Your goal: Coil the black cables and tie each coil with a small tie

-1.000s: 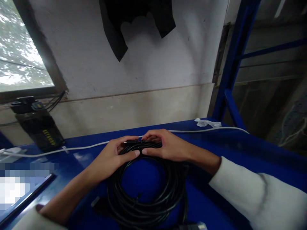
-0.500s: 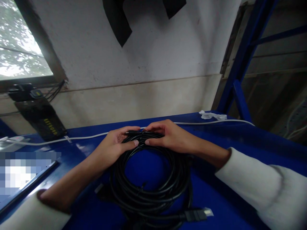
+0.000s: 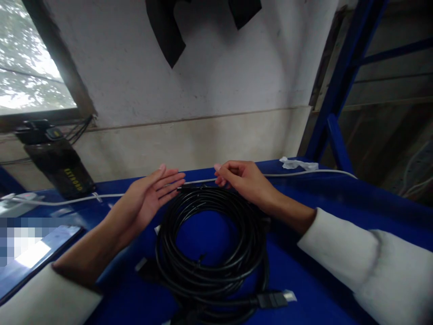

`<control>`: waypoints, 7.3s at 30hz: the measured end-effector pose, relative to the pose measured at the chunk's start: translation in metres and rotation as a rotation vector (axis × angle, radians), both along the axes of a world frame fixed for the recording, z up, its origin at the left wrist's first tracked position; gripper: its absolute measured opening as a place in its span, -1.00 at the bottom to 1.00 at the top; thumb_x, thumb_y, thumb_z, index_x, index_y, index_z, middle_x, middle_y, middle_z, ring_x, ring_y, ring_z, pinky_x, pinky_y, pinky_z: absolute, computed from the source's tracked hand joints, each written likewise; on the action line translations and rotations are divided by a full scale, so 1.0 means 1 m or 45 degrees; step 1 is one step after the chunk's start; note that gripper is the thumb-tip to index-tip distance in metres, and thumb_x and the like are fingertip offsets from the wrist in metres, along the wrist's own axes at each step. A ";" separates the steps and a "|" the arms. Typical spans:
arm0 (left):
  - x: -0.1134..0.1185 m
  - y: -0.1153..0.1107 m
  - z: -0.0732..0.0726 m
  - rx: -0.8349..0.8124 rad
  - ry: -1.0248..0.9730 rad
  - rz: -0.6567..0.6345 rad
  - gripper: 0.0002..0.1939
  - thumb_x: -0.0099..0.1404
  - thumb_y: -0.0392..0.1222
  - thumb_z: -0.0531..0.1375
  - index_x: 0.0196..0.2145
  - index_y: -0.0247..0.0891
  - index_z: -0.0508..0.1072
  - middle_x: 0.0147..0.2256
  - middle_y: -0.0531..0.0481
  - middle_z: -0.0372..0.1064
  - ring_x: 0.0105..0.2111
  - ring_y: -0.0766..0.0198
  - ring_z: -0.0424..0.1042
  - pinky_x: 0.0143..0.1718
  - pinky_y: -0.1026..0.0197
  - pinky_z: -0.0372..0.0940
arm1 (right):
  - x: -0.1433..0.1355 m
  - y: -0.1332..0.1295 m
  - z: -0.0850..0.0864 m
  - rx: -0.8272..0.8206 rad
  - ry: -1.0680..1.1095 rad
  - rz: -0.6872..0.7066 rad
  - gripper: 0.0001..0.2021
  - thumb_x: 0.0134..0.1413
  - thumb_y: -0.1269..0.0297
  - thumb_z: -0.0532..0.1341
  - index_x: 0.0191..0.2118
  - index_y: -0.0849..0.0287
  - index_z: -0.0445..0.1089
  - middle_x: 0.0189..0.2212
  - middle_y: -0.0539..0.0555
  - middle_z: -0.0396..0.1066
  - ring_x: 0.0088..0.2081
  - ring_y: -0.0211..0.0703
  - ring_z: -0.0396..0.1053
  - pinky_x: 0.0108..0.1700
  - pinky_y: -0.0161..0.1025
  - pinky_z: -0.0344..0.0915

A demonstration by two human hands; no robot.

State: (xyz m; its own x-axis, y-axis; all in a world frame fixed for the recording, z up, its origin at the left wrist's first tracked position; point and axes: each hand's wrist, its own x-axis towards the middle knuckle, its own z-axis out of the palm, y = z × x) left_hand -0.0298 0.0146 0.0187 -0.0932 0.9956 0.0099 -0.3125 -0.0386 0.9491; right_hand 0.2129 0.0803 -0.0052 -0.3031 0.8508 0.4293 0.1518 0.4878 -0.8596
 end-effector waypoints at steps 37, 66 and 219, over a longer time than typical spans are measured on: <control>-0.029 -0.011 0.009 0.106 -0.554 -0.021 -0.78 0.54 -0.20 0.04 -0.24 -0.31 0.39 -0.68 0.21 0.02 -0.73 0.39 0.01 -0.69 0.25 0.05 | 0.004 0.001 -0.002 -0.061 0.207 -0.209 -0.54 0.22 -0.14 0.32 -0.46 0.19 0.49 -0.66 -0.10 0.15 -0.62 -0.36 -0.01 -0.56 -0.25 -0.15; -0.030 -0.011 0.012 0.112 -0.475 -0.059 -0.67 0.60 -0.15 -0.05 -0.28 -0.27 0.38 -0.71 0.21 -0.01 -0.75 0.39 0.03 -0.70 0.24 0.06 | 0.000 0.000 -0.003 0.060 0.081 -0.204 -0.54 0.23 -0.10 0.28 -0.50 0.19 0.47 -0.64 -0.06 0.24 -0.53 -0.29 0.14 -0.44 -0.25 0.03; -0.047 -0.002 0.005 0.150 -0.373 -0.045 -0.75 0.53 -0.19 0.03 -0.30 -0.34 0.36 -0.64 0.27 -0.16 -0.70 0.40 -0.03 -0.67 0.25 0.08 | 0.014 0.009 -0.007 0.427 -0.137 -0.314 -0.49 0.19 0.36 0.23 -0.58 0.08 -0.16 -0.63 -0.16 -0.19 -0.55 -0.38 -0.17 -0.48 -0.25 -0.16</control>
